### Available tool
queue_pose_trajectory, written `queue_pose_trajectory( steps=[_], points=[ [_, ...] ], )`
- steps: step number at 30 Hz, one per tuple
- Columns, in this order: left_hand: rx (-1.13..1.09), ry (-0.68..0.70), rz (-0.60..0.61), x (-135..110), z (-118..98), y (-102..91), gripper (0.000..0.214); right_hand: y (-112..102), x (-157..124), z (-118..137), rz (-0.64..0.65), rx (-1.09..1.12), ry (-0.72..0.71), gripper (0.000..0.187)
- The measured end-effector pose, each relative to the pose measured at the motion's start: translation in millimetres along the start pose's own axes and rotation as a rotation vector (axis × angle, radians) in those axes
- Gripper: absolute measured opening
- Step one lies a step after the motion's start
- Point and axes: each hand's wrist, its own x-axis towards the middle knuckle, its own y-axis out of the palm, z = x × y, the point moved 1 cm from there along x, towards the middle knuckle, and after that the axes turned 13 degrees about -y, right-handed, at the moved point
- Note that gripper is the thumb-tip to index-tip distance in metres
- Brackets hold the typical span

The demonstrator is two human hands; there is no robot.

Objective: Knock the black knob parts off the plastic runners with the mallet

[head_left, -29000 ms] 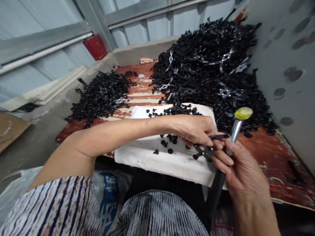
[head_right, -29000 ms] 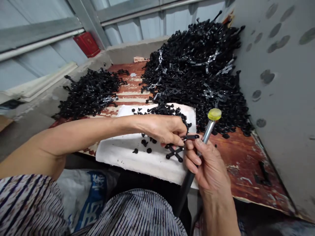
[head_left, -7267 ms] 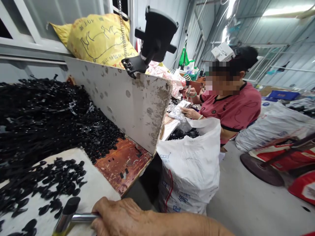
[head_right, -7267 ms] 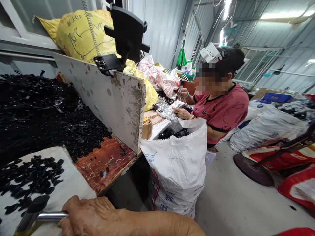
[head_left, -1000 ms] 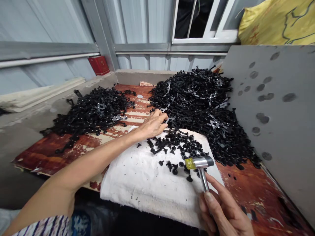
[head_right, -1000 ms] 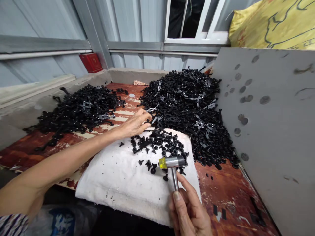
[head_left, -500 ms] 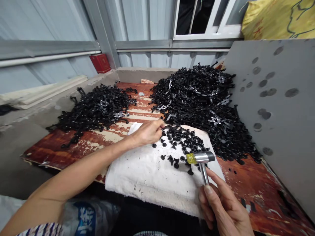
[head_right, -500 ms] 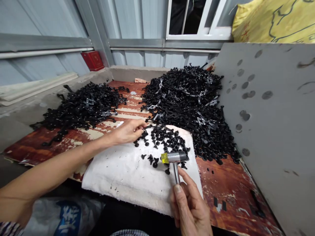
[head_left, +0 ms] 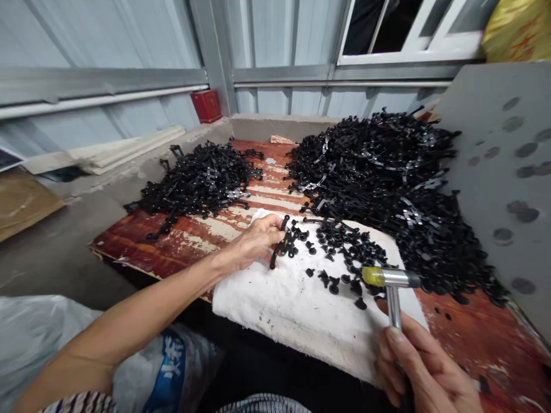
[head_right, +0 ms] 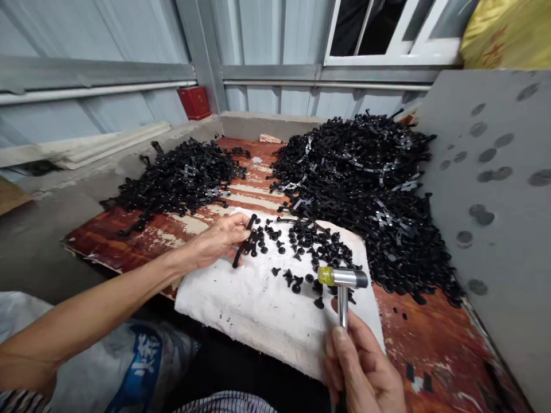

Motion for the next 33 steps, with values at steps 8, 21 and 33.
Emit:
queue_pose_trajectory(
  steps=[8,21,33],
  points=[
    [0.017,-0.008,0.305,-36.9,32.3,46.2,0.023,51.9,16.5,16.9,0.219,0.11,-0.011,0.047],
    [-0.133,-0.155,0.293,-48.4,41.5,37.9,0.037,70.4,17.6,9.9,0.232,0.138,-0.007,0.048],
    [-0.296,-0.17,-0.12,-7.9,4.1,-25.5,0.024,53.9,18.2,3.9,0.07,0.23,-0.069,0.037]
  ],
)
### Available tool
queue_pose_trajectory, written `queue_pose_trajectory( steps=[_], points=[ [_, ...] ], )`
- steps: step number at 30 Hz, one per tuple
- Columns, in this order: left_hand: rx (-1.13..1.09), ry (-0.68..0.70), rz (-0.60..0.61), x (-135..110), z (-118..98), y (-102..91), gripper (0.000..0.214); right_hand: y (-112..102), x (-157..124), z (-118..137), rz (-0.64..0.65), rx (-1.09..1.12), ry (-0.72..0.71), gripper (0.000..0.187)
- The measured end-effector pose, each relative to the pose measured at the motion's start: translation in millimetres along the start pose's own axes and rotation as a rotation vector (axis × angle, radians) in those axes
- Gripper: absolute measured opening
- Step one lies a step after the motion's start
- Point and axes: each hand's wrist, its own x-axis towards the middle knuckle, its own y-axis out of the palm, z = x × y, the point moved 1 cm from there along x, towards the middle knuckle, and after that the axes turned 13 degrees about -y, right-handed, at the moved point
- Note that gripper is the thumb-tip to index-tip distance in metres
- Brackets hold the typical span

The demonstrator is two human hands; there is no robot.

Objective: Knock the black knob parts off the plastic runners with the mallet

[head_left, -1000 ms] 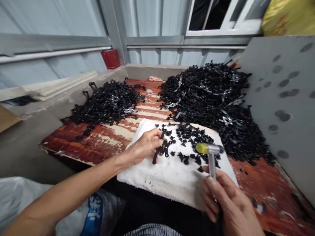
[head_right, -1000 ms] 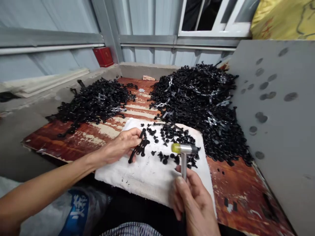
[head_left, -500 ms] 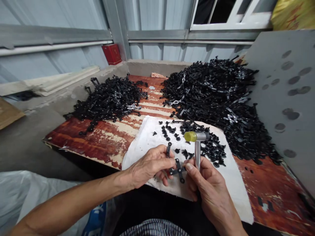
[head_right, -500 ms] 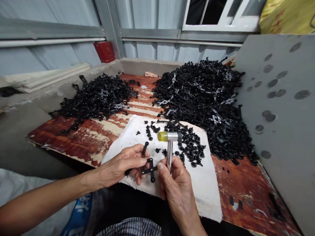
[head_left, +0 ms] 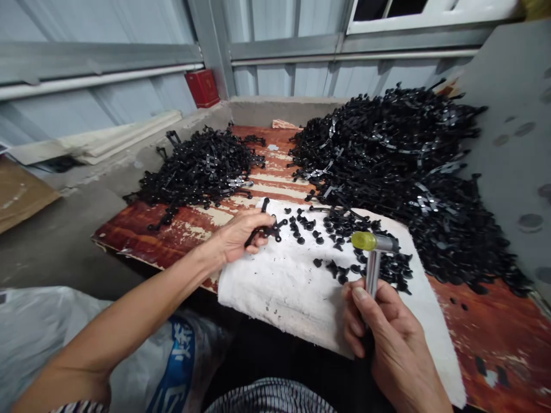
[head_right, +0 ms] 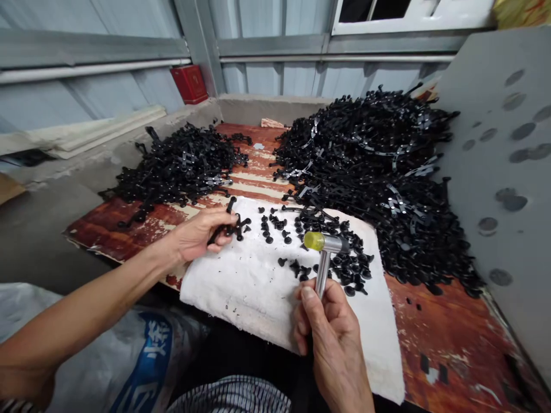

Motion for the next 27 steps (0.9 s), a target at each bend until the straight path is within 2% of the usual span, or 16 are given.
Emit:
queue_pose_trajectory(
  steps=[4,10,13,19,22,27],
  points=[
    [0.041,0.017,-0.078,7.5,-6.4,-9.5,0.024,-3.4,1.2,-2.7,0.037,-0.01,0.01,0.032],
    [0.143,-0.032,0.044,17.6,-9.4,-9.5,0.014,-4.1,2.1,-2.6,0.042,-0.041,0.004,0.032],
    [0.154,-0.085,0.039,27.7,-12.0,-8.5,0.016,-4.3,1.7,-2.3,0.043,-0.039,0.005,0.031],
    [0.157,-0.099,0.036,48.6,-23.7,-2.3,0.011,-2.9,0.2,0.0,0.047,-0.056,-0.001,0.028],
    [0.124,-0.117,0.036,49.2,-27.4,-2.0,0.015,-2.7,-0.1,0.5,0.049,-0.062,-0.006,0.029],
    [0.068,-0.097,0.025,36.4,-24.8,-13.7,0.015,-5.3,-1.6,0.8,0.045,-0.084,0.033,0.032]
  ],
)
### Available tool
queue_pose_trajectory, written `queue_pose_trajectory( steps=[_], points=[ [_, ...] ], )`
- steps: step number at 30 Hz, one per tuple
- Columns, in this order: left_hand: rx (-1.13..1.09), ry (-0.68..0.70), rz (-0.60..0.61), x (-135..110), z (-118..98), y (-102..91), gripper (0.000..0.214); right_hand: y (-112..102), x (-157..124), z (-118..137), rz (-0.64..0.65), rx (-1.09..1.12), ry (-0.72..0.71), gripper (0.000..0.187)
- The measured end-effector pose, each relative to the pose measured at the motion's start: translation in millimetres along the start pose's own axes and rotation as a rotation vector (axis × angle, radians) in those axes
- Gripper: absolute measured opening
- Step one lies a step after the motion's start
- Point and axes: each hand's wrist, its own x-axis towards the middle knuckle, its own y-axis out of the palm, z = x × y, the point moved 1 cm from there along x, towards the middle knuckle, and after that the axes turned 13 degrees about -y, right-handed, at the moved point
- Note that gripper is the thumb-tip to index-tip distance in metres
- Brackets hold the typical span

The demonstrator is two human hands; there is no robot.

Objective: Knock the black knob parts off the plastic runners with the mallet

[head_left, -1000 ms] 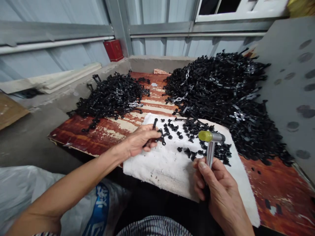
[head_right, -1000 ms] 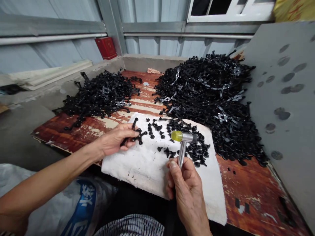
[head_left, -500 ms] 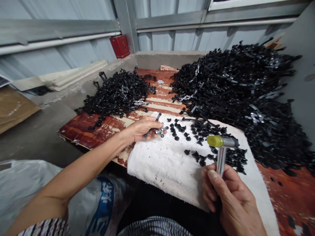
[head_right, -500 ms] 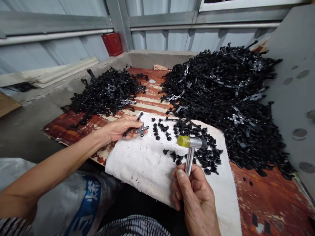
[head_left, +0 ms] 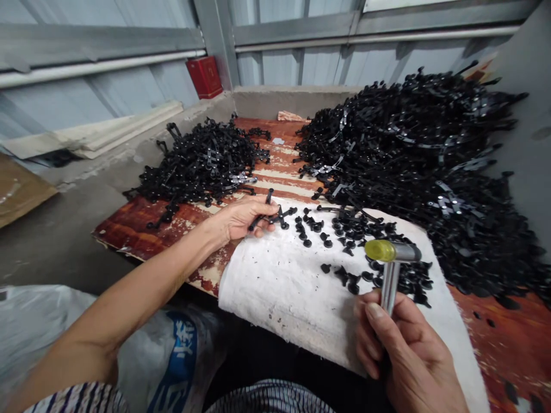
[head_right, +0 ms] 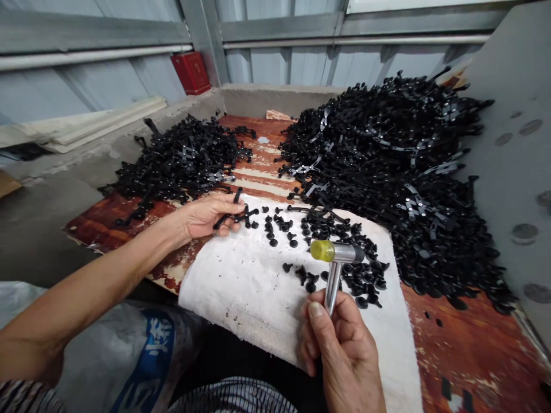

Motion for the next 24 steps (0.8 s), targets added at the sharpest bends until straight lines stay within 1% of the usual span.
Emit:
queue_pose_trajectory(
  steps=[4,8,14,19,24],
  points=[
    [0.041,-0.008,-0.011,-5.5,6.9,-3.8,0.017,-0.6,-0.3,0.1,-0.001,-0.015,0.009,0.033],
    [0.079,0.003,-0.037,-1.8,10.5,-1.4,0.013,-0.7,-0.3,-1.5,-0.003,-0.014,0.03,0.031],
    [0.067,0.03,-0.093,6.2,12.9,-3.4,0.015,-1.4,-0.1,-2.3,-0.006,-0.017,0.043,0.029],
    [0.057,0.015,-0.087,7.5,14.3,-5.8,0.018,-2.2,-0.2,-1.4,0.002,-0.044,0.057,0.03],
    [0.042,-0.001,-0.1,5.0,13.7,-3.0,0.02,-2.3,-0.4,0.3,0.003,-0.054,0.061,0.03]
  ],
)
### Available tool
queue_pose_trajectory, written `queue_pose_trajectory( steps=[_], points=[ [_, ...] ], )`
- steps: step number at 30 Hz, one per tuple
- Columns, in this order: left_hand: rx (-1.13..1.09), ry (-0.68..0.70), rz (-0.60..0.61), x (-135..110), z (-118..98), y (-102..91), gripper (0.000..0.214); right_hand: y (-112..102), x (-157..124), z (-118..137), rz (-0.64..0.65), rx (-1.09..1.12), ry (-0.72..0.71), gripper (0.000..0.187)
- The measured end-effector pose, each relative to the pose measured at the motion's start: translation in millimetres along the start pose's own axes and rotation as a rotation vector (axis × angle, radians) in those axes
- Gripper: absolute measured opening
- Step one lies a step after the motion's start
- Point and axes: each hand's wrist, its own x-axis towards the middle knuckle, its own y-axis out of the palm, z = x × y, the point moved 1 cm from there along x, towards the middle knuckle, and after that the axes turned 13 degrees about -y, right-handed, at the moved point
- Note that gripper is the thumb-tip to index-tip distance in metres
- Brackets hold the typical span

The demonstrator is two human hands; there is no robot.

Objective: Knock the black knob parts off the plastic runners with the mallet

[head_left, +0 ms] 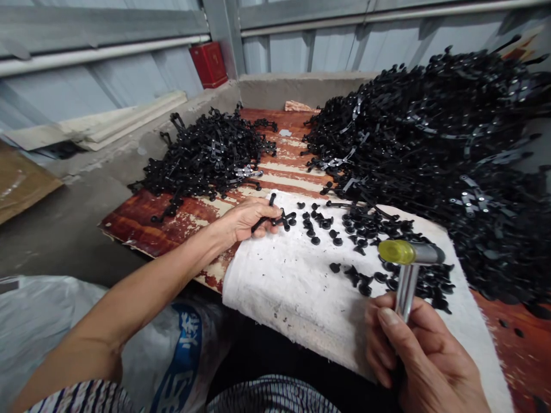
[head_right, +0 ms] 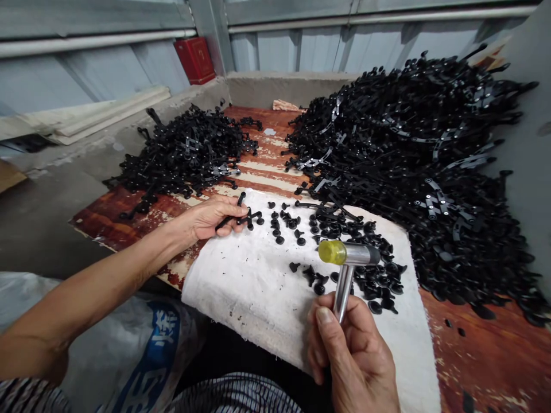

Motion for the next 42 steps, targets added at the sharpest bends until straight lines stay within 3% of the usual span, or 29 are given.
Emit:
queue_pose_trajectory(
  steps=[11,30,36,39,42],
  points=[
    [0.021,0.011,0.029,4.0,0.8,-3.4,0.018,0.6,1.3,-2.5,-0.006,0.001,-0.015,0.031],
    [0.086,-0.002,-0.052,4.0,-0.1,0.4,0.019,-0.5,0.8,-3.9,-0.011,-0.01,-0.017,0.029],
    [0.201,0.034,-0.105,1.0,-7.0,1.9,0.017,-7.0,0.3,0.0,0.112,-0.075,0.009,0.034],
    [0.266,0.056,-0.134,-0.1,-9.7,3.7,0.019,-7.9,7.3,7.6,0.199,-0.374,-0.129,0.036],
    [0.304,0.074,-0.152,-0.4,-10.3,3.6,0.019,-3.2,24.8,15.9,0.304,-0.732,-0.536,0.039]
  ],
)
